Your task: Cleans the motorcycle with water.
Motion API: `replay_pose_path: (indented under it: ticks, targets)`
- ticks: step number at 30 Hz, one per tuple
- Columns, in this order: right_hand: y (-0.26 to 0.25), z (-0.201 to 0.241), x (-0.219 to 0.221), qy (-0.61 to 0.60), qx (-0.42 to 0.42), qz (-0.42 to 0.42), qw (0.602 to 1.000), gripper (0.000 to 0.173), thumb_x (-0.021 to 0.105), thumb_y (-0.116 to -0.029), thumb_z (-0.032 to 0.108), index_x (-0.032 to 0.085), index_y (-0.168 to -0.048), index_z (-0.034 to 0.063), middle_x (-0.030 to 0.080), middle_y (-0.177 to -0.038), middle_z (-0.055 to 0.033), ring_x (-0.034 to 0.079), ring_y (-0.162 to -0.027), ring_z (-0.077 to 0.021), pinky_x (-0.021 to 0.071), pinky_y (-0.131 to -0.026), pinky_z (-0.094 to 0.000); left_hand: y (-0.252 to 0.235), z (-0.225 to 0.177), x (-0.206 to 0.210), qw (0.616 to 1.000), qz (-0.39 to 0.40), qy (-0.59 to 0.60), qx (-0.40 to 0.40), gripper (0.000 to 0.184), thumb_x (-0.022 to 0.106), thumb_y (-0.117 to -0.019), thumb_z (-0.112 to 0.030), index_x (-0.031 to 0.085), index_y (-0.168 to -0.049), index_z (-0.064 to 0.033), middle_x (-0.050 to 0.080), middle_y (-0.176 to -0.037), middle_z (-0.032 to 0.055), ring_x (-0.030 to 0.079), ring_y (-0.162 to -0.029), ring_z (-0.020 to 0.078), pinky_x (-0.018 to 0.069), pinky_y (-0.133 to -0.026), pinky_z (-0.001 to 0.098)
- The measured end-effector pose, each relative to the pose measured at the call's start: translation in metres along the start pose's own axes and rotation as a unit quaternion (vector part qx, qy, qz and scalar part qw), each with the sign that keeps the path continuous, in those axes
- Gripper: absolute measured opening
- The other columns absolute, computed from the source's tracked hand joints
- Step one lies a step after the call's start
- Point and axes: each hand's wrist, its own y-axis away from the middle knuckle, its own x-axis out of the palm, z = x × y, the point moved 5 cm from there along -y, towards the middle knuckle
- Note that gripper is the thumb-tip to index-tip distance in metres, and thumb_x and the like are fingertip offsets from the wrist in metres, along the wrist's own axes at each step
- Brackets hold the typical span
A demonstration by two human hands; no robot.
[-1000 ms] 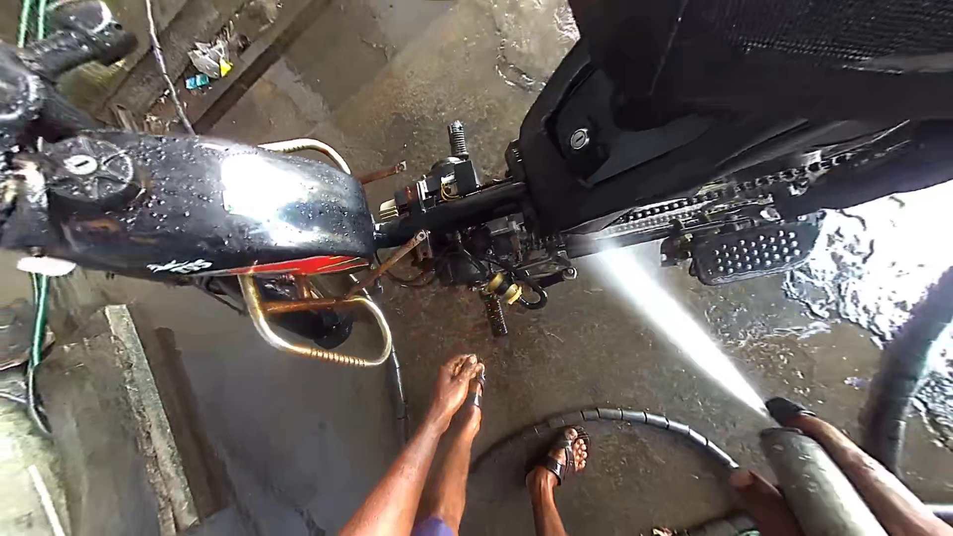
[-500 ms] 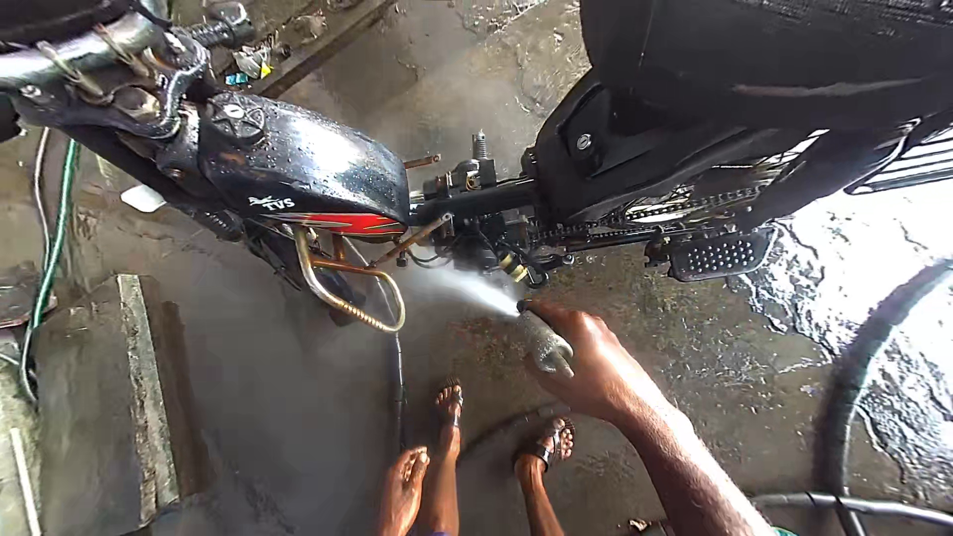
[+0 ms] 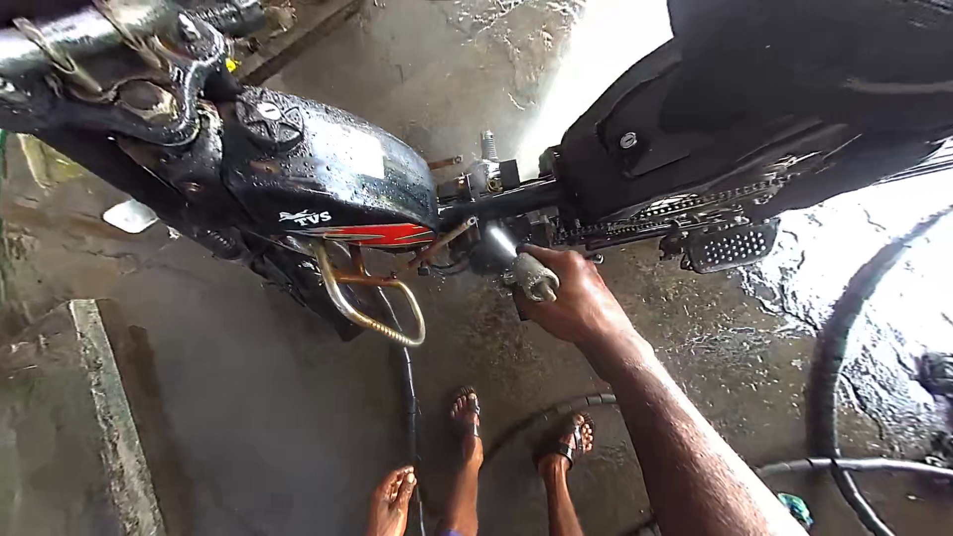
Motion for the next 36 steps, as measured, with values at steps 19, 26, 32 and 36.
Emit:
replay_pose_path:
  ticks: [19, 26, 32, 36]
  targets:
    - [0.009, 0.001, 0.025, 0.028, 0.058, 0.038, 0.997, 0.049, 0.080, -0.0782, 0.017, 0.069, -0.126, 0.0164, 0.072, -0.094, -0.0092, 0.070, -0.083, -0.0286, 0.0554, -0.069, -0.0584, -0.047, -0.015, -0.041, 0.999, 0.045, -0.014, -0.025, 0.031, 0.054, -0.1048, -0.016, 0.065, -0.125, 0.0057, 0.071, -0.113, 0.0198, 0.071, -0.101, 0.0236, 0.0566, -0.095, 0.0388]
    - [0.037, 0.000, -0.003, -0.003, 0.029, -0.032, 0.999, 0.062, 0.074, -0.0760, 0.020, 0.065, -0.137, 0.0177, 0.074, -0.098, -0.0048, 0.071, -0.083, -0.0207, 0.0583, -0.069, -0.0532, -0.041, -0.004, -0.035, 0.998, 0.059, -0.021, -0.031, 0.030, 0.054, -0.1051, -0.015, 0.065, -0.124, 0.0061, 0.071, -0.113, 0.0206, 0.071, -0.101, 0.0253, 0.0566, -0.095, 0.0402]
    - [0.055, -0.006, -0.009, -0.006, 0.038, -0.038, 0.999, 0.060, 0.071, -0.0771, 0.022, 0.065, -0.137, 0.0196, 0.073, -0.093, -0.0019, 0.069, -0.076, -0.0166, 0.0567, -0.064, -0.0487, -0.038, -0.007, -0.031, 0.997, 0.063, -0.031, -0.031, 0.030, 0.054, -0.1050, -0.015, 0.065, -0.124, 0.0052, 0.071, -0.113, 0.0198, 0.071, -0.101, 0.0242, 0.0565, -0.095, 0.0391]
    - [0.055, -0.008, -0.011, -0.022, 0.030, -0.034, 0.999, 0.058, 0.072, -0.0783, 0.022, 0.066, -0.136, 0.0183, 0.073, -0.093, -0.0032, 0.070, -0.077, -0.0176, 0.0569, -0.065, -0.0488, -0.035, -0.012, -0.029, 0.998, 0.061, -0.028, -0.018, 0.029, 0.053, -0.1051, -0.015, 0.066, -0.123, 0.0052, 0.072, -0.112, 0.0187, 0.071, -0.100, 0.0230, 0.0570, -0.094, 0.0377]
